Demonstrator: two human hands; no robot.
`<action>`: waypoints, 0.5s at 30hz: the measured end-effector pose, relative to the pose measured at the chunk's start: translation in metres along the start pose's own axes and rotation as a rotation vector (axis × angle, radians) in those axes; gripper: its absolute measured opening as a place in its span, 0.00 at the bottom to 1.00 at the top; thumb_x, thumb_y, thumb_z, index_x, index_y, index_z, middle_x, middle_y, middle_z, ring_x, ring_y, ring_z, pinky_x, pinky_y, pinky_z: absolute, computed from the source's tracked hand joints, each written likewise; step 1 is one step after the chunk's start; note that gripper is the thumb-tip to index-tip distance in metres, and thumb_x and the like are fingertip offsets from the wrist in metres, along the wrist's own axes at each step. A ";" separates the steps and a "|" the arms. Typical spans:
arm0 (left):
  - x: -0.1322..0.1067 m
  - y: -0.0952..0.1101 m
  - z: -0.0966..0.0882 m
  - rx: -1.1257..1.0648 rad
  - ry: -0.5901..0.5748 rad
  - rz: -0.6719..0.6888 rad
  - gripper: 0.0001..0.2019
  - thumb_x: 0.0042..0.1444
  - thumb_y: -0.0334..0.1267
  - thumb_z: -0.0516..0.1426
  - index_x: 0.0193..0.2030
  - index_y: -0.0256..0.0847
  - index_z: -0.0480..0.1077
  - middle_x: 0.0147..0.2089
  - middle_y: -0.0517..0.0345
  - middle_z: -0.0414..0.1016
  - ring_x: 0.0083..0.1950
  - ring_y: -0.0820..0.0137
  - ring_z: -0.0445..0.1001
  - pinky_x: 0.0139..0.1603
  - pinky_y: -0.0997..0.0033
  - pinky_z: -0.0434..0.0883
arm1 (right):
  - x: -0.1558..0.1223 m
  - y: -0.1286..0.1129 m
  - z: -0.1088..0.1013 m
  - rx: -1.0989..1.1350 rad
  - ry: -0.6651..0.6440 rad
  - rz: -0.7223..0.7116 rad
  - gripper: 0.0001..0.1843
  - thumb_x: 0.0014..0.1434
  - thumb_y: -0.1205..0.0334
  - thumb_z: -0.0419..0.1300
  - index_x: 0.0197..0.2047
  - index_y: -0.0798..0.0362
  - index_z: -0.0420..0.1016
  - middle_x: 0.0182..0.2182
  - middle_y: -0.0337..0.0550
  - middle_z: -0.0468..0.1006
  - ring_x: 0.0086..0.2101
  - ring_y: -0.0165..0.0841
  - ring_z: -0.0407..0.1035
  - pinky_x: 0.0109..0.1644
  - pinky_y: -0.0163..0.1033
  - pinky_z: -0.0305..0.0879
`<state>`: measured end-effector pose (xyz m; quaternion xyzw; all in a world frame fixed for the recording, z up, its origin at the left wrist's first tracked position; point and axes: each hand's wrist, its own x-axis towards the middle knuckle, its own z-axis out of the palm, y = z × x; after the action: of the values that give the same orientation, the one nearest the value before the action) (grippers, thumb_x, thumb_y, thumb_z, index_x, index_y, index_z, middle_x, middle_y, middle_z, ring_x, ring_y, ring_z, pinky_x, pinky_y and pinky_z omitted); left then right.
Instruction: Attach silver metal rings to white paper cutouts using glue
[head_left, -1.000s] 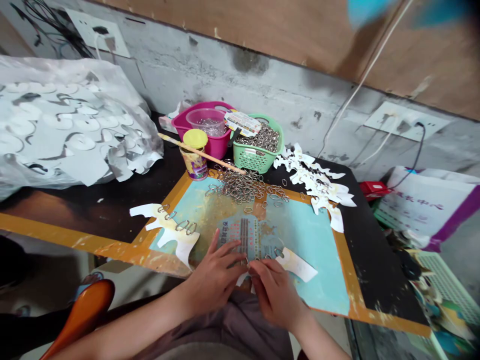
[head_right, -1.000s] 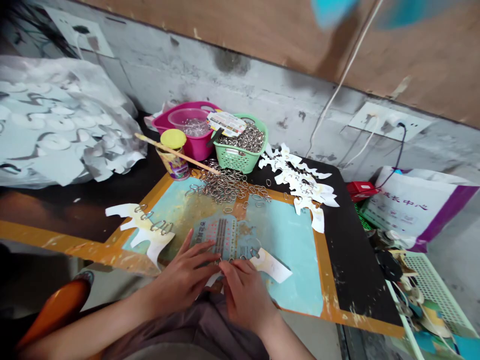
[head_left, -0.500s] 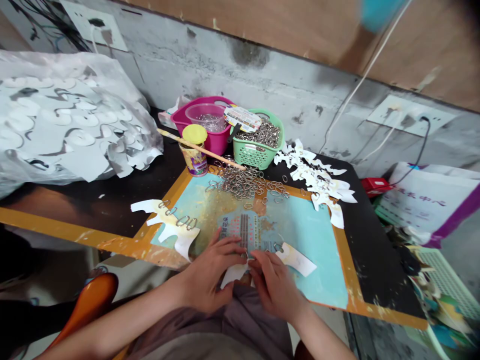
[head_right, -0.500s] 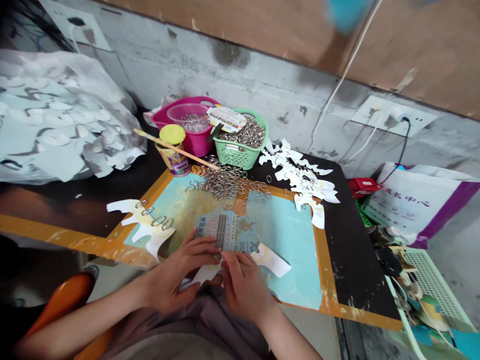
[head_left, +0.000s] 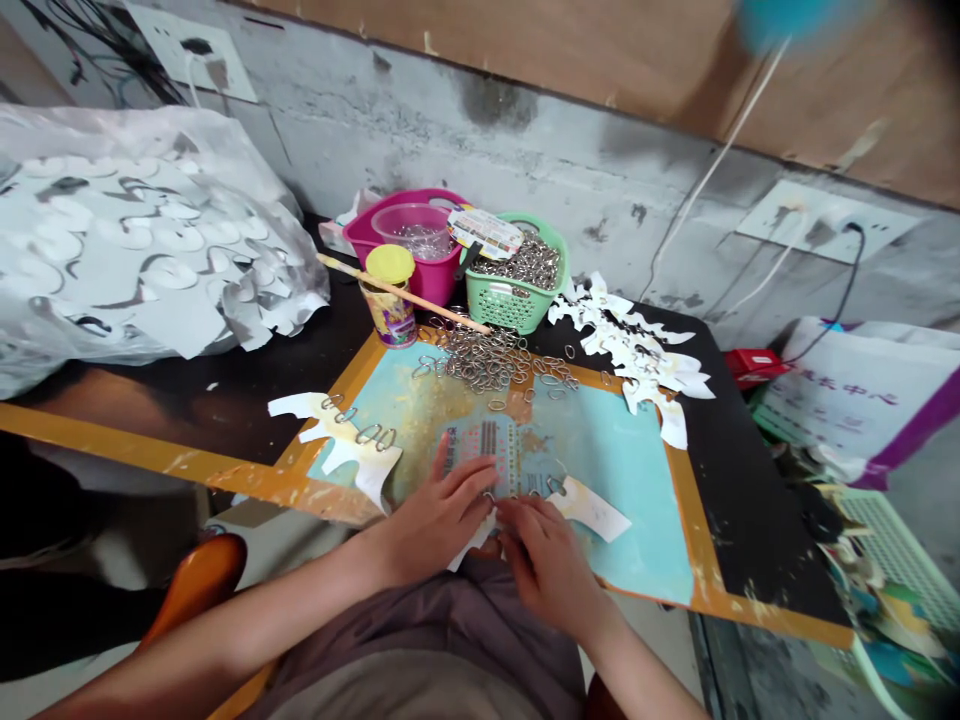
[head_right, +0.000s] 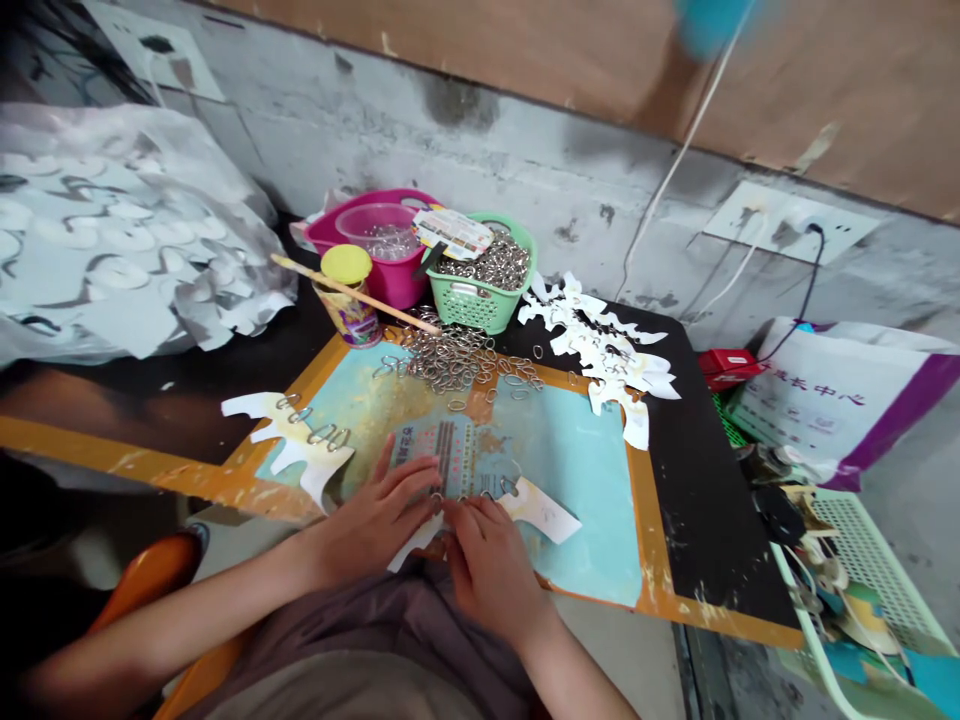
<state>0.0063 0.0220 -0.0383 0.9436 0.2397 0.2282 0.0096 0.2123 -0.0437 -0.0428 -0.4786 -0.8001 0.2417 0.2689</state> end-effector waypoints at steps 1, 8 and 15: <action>-0.005 0.001 0.002 0.026 0.042 0.019 0.09 0.64 0.25 0.53 0.44 0.36 0.73 0.55 0.45 0.73 0.65 0.56 0.66 0.75 0.33 0.40 | 0.001 0.000 -0.001 -0.004 -0.019 -0.019 0.19 0.66 0.73 0.52 0.58 0.52 0.67 0.45 0.50 0.77 0.48 0.44 0.67 0.52 0.51 0.68; -0.010 0.005 -0.016 -0.210 -0.079 -0.132 0.22 0.56 0.26 0.54 0.59 0.35 0.65 0.66 0.39 0.67 0.72 0.51 0.58 0.75 0.34 0.45 | 0.001 -0.004 -0.004 -0.056 -0.079 -0.084 0.16 0.67 0.71 0.54 0.55 0.54 0.73 0.46 0.49 0.77 0.48 0.43 0.64 0.53 0.50 0.66; 0.004 -0.006 -0.007 -0.248 -0.084 -0.027 0.10 0.66 0.25 0.50 0.50 0.38 0.68 0.49 0.48 0.81 0.62 0.63 0.74 0.75 0.46 0.54 | 0.000 -0.005 -0.002 -0.064 -0.064 -0.070 0.18 0.67 0.71 0.53 0.59 0.53 0.70 0.46 0.49 0.77 0.50 0.44 0.63 0.55 0.50 0.64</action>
<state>0.0033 0.0283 -0.0312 0.9406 0.2220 0.2160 0.1393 0.2108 -0.0458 -0.0381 -0.4506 -0.8319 0.2217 0.2362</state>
